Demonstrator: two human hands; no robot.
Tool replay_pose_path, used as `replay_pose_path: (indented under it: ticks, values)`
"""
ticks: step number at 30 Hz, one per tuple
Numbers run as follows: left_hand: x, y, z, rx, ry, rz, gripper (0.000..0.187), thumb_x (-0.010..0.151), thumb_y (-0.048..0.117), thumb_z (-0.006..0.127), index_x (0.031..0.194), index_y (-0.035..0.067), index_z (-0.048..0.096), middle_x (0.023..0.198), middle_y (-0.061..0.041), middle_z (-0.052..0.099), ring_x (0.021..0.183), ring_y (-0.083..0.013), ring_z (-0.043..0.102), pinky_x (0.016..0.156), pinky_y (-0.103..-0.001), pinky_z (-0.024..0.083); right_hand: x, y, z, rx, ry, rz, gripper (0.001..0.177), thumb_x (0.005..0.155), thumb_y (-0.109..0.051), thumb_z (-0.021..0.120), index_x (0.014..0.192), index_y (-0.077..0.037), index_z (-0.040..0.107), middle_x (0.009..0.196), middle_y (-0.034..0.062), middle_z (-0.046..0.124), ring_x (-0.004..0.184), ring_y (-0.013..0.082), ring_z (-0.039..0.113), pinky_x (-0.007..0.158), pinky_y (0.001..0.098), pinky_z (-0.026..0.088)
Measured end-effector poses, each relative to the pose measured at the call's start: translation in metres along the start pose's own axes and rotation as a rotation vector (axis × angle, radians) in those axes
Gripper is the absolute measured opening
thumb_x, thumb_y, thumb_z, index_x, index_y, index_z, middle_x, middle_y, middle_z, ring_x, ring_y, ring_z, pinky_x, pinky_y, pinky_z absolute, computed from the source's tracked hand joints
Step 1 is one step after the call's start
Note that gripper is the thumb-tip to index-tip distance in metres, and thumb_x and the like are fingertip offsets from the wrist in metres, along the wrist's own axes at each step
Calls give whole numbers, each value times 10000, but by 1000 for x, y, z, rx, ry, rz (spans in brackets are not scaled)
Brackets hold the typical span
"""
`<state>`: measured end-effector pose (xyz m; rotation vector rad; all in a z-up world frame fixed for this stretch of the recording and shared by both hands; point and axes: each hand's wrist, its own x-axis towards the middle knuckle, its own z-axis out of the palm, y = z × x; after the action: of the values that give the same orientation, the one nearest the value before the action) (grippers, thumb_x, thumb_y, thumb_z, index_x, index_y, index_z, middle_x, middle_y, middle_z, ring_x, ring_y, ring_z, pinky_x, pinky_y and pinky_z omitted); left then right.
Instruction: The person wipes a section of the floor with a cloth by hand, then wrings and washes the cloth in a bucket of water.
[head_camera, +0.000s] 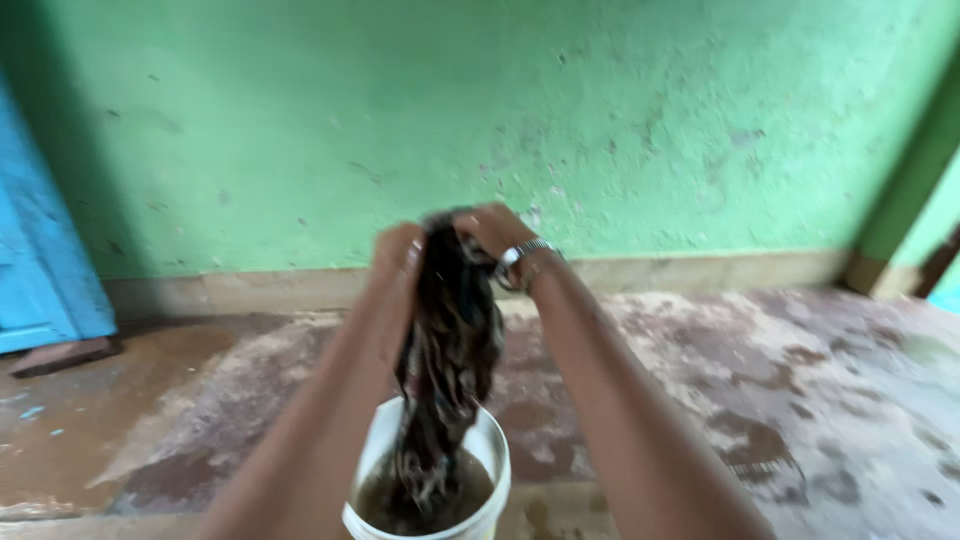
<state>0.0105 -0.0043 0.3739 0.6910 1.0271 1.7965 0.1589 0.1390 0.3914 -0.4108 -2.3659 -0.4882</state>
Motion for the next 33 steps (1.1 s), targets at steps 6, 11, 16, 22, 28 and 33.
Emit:
replay_pose_path:
  ticks: [6, 11, 16, 22, 28, 33]
  values:
    - [5, 11, 3, -99, 2, 14, 135, 860, 86, 549, 738, 99, 493, 693, -76, 460, 574, -240, 438, 505, -421, 335, 12, -44, -45, 843, -53, 795, 245, 810, -222, 659, 899, 4, 629, 821, 91, 648, 721, 178, 603, 623, 328, 515]
    - [5, 17, 11, -127, -9, 1, 202, 853, 78, 553, 692, 122, 439, 641, -29, 395, 510, -196, 360, 467, -408, 279, 13, -66, -73, 1096, -61, 954, 233, 815, -199, 628, 974, -29, 625, 828, 42, 595, 740, 148, 548, 649, 327, 480]
    - [6, 12, 12, -139, -30, 7, 271, 845, 61, 545, 659, 148, 368, 605, 16, 326, 458, -156, 276, 433, -400, 220, 11, -91, -107, 1160, -110, 1081, 258, 787, -179, 612, 1004, -43, 580, 784, 22, 527, 685, 149, 491, 596, 351, 443]
    - [-6, 13, 18, -215, -29, -40, 236, 841, 30, 566, 667, 111, 428, 617, -3, 379, 469, -159, 329, 446, -384, 259, 6, -91, -106, 1211, -106, 1084, 215, 776, -175, 618, 949, -56, 578, 784, 11, 515, 687, 137, 473, 598, 329, 423]
    - [1, 7, 13, -205, -45, -79, 175, 822, 10, 515, 680, 91, 454, 627, -19, 400, 465, -178, 356, 442, -391, 283, 3, -90, -100, 1175, -153, 1127, 158, 788, -186, 613, 904, -88, 570, 785, -2, 503, 689, 139, 467, 589, 325, 437]
    - [41, -54, -23, -291, -27, -145, 44, 897, 129, 626, 864, 152, 609, 816, -5, 611, 660, -145, 581, 580, -342, 462, -16, -71, -59, 1166, -328, 989, 147, 836, -242, 589, 865, -98, 594, 765, 2, 569, 657, 137, 531, 565, 300, 465]
